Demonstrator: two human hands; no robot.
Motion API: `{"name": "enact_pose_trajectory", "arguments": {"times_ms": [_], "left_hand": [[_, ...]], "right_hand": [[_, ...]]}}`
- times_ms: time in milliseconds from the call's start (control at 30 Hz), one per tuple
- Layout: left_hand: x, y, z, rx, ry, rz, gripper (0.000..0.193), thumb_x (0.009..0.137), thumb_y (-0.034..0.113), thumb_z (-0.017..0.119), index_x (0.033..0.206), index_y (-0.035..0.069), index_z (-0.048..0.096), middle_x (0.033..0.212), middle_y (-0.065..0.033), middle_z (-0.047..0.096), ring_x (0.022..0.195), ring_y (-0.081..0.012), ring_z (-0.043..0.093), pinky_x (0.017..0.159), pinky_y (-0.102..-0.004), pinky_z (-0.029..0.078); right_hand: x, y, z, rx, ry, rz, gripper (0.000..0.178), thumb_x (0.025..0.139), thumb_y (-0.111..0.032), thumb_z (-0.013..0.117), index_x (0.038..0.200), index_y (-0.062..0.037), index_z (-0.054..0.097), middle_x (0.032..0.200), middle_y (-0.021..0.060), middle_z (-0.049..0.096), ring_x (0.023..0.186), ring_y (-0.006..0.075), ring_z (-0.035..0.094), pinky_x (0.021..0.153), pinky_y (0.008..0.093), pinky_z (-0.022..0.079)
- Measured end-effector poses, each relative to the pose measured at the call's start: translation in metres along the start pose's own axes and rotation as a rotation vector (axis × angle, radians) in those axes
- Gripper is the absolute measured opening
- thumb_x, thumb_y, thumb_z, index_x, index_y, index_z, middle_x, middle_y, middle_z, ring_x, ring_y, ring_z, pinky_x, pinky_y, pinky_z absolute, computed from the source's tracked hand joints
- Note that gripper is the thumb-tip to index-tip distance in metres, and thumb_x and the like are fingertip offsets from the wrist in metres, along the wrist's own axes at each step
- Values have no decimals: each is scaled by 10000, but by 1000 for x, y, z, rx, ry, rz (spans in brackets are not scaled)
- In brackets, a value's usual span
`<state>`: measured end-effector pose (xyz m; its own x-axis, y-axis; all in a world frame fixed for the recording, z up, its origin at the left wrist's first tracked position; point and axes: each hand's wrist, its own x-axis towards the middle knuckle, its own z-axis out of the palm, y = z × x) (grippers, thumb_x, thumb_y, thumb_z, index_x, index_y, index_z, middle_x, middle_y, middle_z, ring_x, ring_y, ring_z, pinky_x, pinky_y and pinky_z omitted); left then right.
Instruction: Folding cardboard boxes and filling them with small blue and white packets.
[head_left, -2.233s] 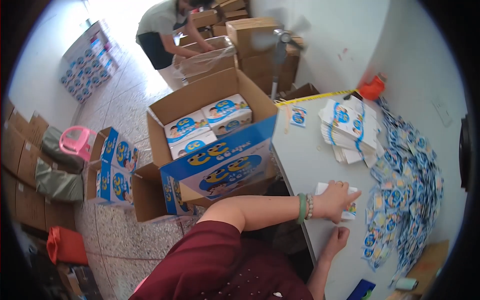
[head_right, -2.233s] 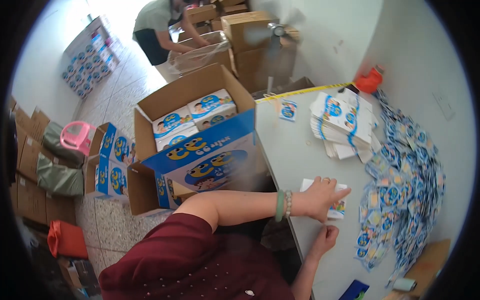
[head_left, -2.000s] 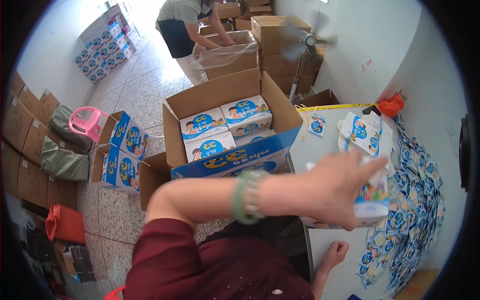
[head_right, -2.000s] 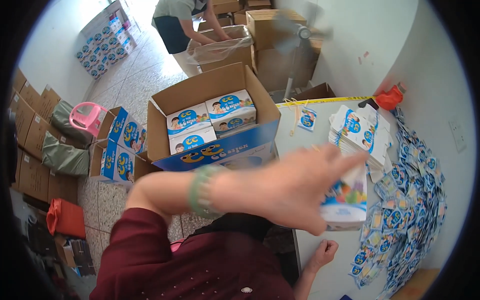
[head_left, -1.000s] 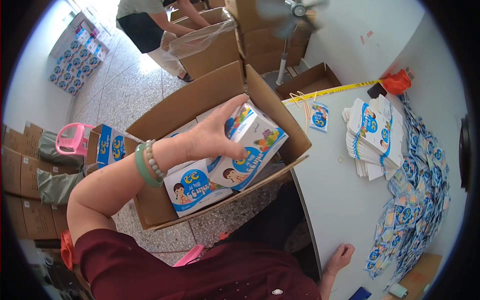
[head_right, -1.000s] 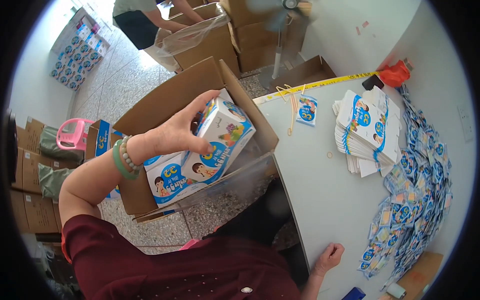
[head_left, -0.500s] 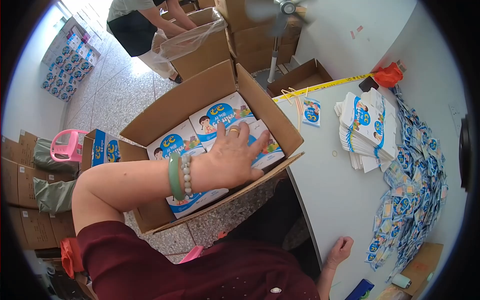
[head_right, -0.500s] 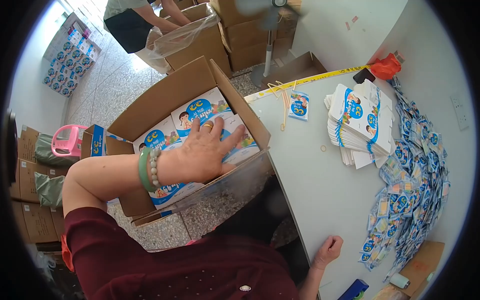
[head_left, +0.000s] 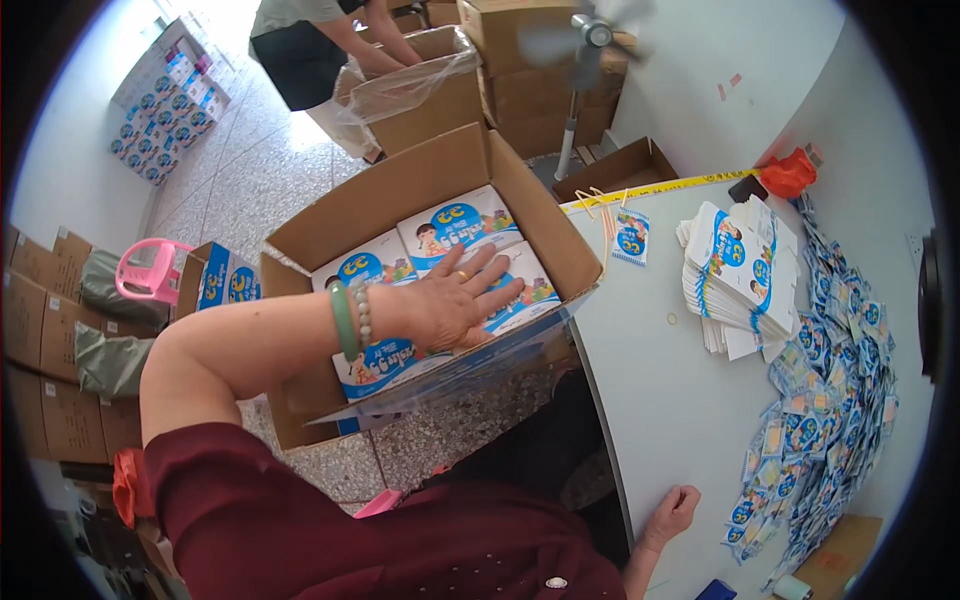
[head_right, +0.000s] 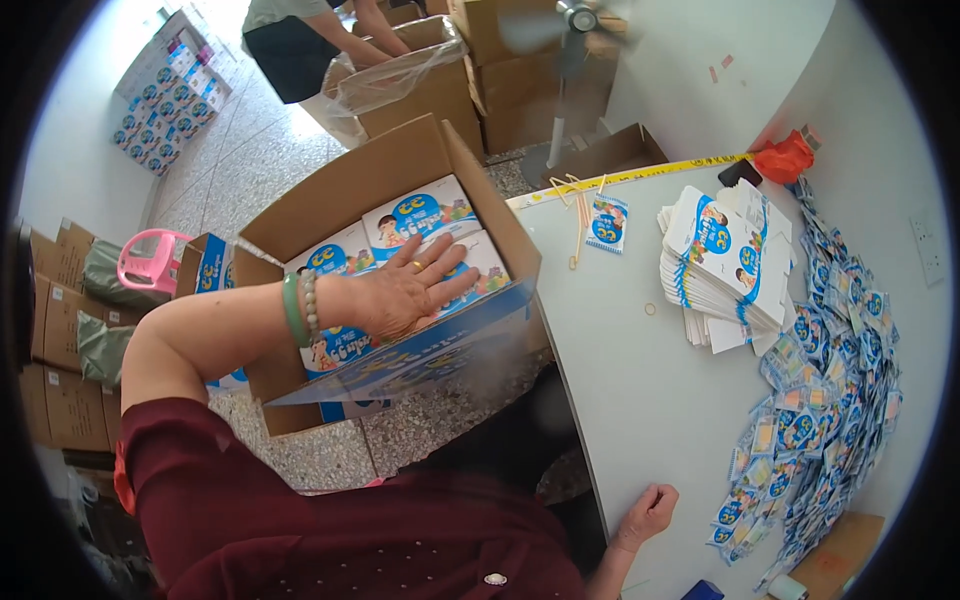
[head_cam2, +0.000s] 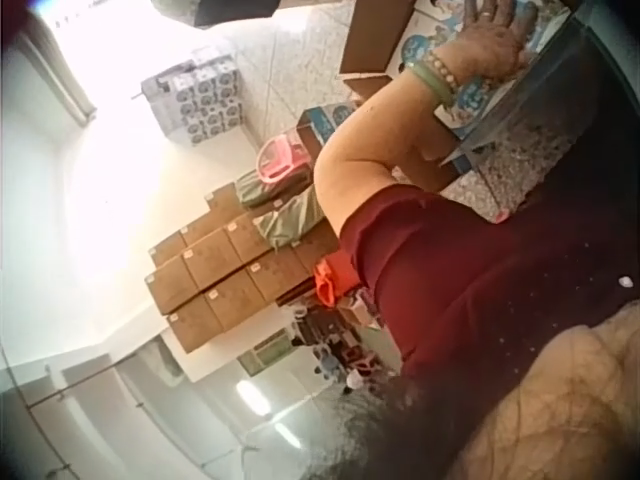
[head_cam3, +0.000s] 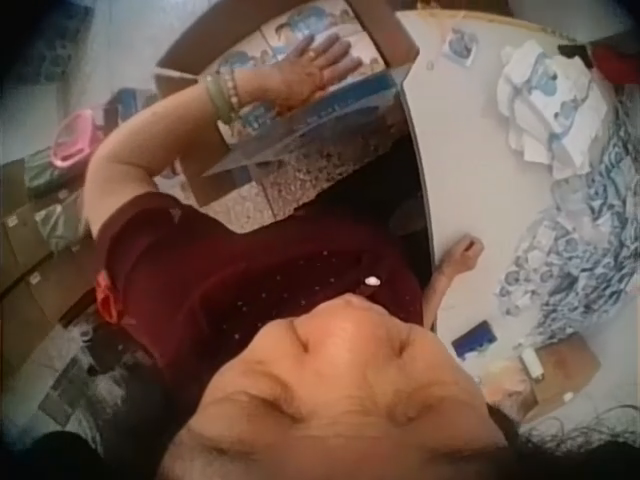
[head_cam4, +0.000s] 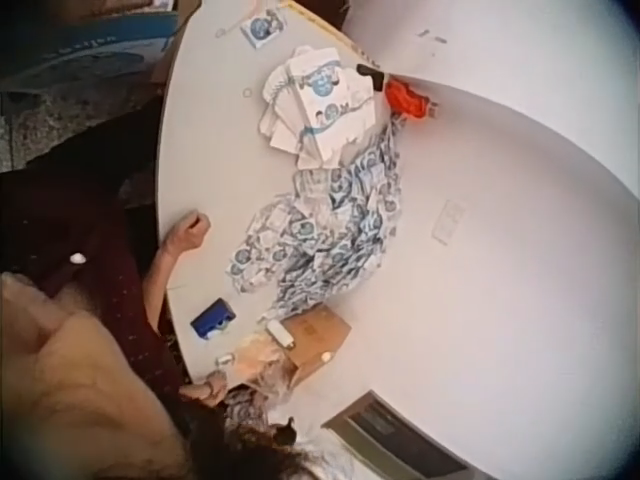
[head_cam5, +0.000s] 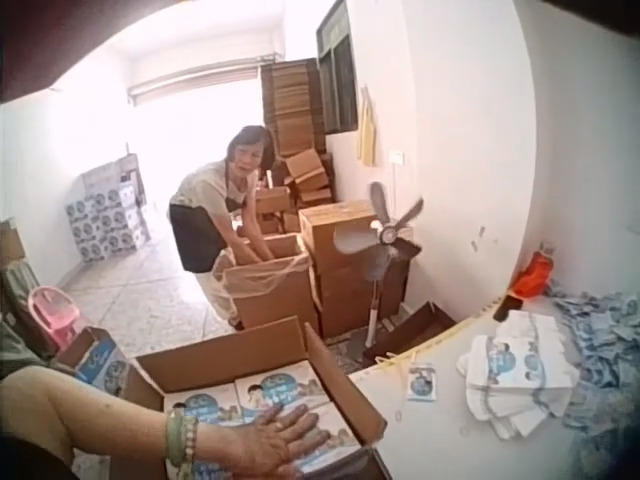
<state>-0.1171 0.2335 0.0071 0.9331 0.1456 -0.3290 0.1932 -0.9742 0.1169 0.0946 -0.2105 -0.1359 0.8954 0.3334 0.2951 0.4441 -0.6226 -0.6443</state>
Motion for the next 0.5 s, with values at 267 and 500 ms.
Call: {"name": "enact_pose_trajectory", "arguments": {"times_ms": [267,500], "left_hand": [[-22,0,-93,-636,83,-285,488,862,393,604,1261,115,566,1215,-100,605,1114,-268,565,945,-356,445],[-202,8,-109,-665,823,-750,441,894,332,579,1224,38,582,1126,-104,612,969,-177,598,833,-288,470]], "right_hand": [[0,13,-6,62,-93,-8,50,874,-71,526,856,-33,498,749,65,472,645,166,446,600,287,408],[9,11,-4,-18,-204,-260,52,865,-71,530,875,-20,533,824,94,522,745,238,515,681,324,439]]}}
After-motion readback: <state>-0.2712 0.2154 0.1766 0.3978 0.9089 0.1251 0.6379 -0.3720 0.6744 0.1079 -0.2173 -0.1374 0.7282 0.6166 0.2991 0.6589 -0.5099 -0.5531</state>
